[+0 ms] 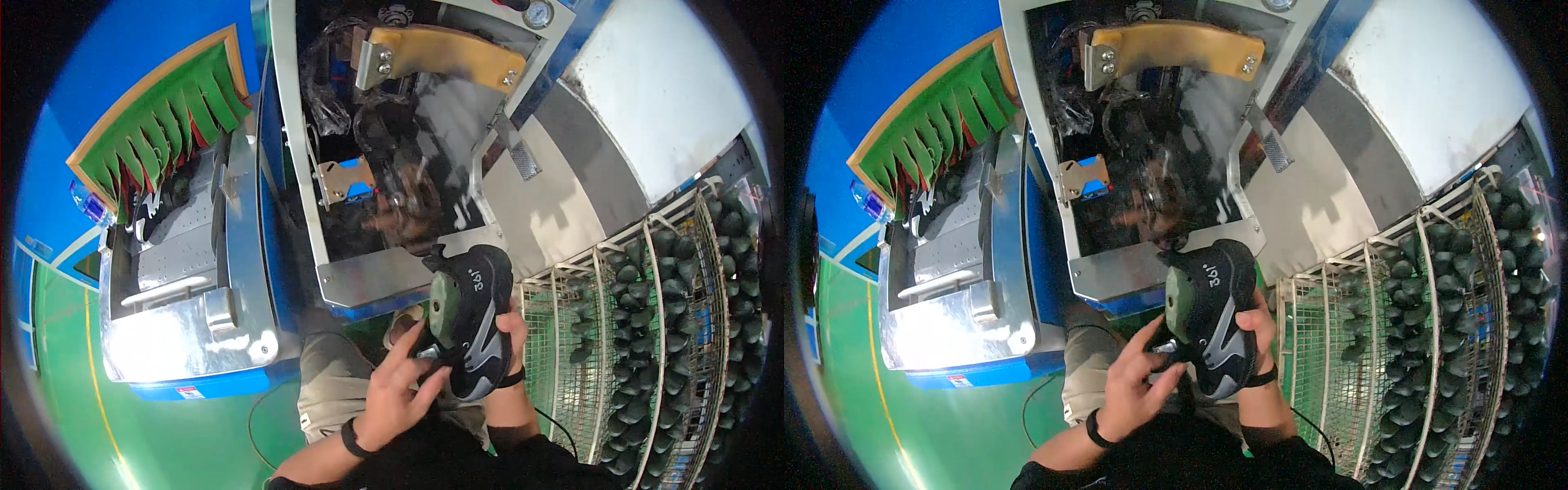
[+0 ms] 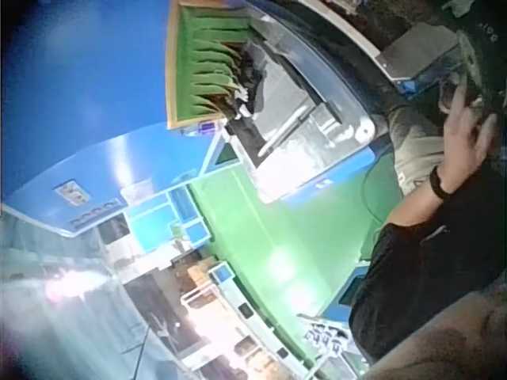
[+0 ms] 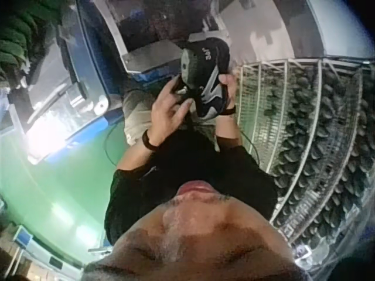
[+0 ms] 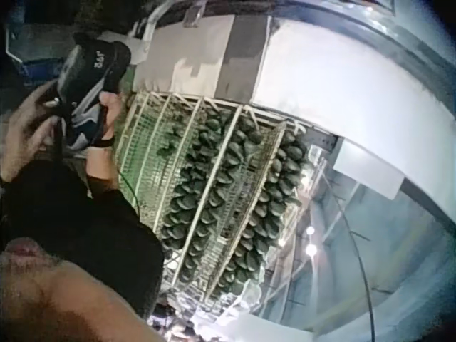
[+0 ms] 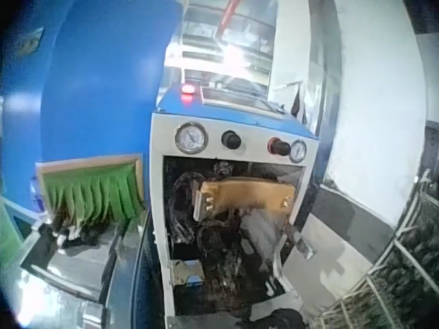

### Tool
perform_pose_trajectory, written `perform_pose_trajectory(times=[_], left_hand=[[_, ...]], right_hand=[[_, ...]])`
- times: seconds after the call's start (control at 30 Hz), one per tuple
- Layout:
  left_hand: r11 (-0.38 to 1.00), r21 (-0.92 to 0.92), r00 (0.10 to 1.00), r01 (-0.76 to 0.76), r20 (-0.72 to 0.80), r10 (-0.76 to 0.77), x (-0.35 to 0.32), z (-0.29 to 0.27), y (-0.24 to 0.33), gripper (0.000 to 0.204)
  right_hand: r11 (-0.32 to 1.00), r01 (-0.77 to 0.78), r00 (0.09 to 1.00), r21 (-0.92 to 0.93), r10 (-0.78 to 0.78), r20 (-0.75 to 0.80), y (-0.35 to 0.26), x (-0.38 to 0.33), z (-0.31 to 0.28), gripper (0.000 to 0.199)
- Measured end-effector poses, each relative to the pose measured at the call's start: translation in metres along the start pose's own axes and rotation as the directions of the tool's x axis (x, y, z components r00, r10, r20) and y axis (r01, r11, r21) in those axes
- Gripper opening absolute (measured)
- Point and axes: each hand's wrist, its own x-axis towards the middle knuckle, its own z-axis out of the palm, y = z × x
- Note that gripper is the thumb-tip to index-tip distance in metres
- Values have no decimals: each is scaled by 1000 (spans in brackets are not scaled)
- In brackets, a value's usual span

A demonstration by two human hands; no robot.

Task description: The operator is performing a series of steps in a shoe manufacturing process, including using a machine to mold or press the shoe upper/sole and organizing green shoe lasts.

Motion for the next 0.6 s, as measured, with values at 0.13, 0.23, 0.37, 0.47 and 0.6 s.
perform_pose_trajectory(times=[0.13,0.23,0.37,0.47,0.6], left_hand=[[995,69,996,-72,-43,75,1,-2,1,29],[998,70,1000,-8,-4,8,12,-3,2,28],[987,155,999,37,-44,-31,13,-7,-12,23],[951,-60,953,304,35,-302,3,-8,-20,19],[948,78,927,310,196,-320,-7,-12,-36,23]], right_hand=[[999,-14,995,-29,11,-99,-2,-2,-3,80],[901,58,998,-430,-53,24,-35,13,20,90],[336,248,968,-909,-46,247,-69,45,78,97],[182,318,948,-930,-88,307,-92,75,117,91],[19,93,989,-995,-114,90,-98,122,158,85]])
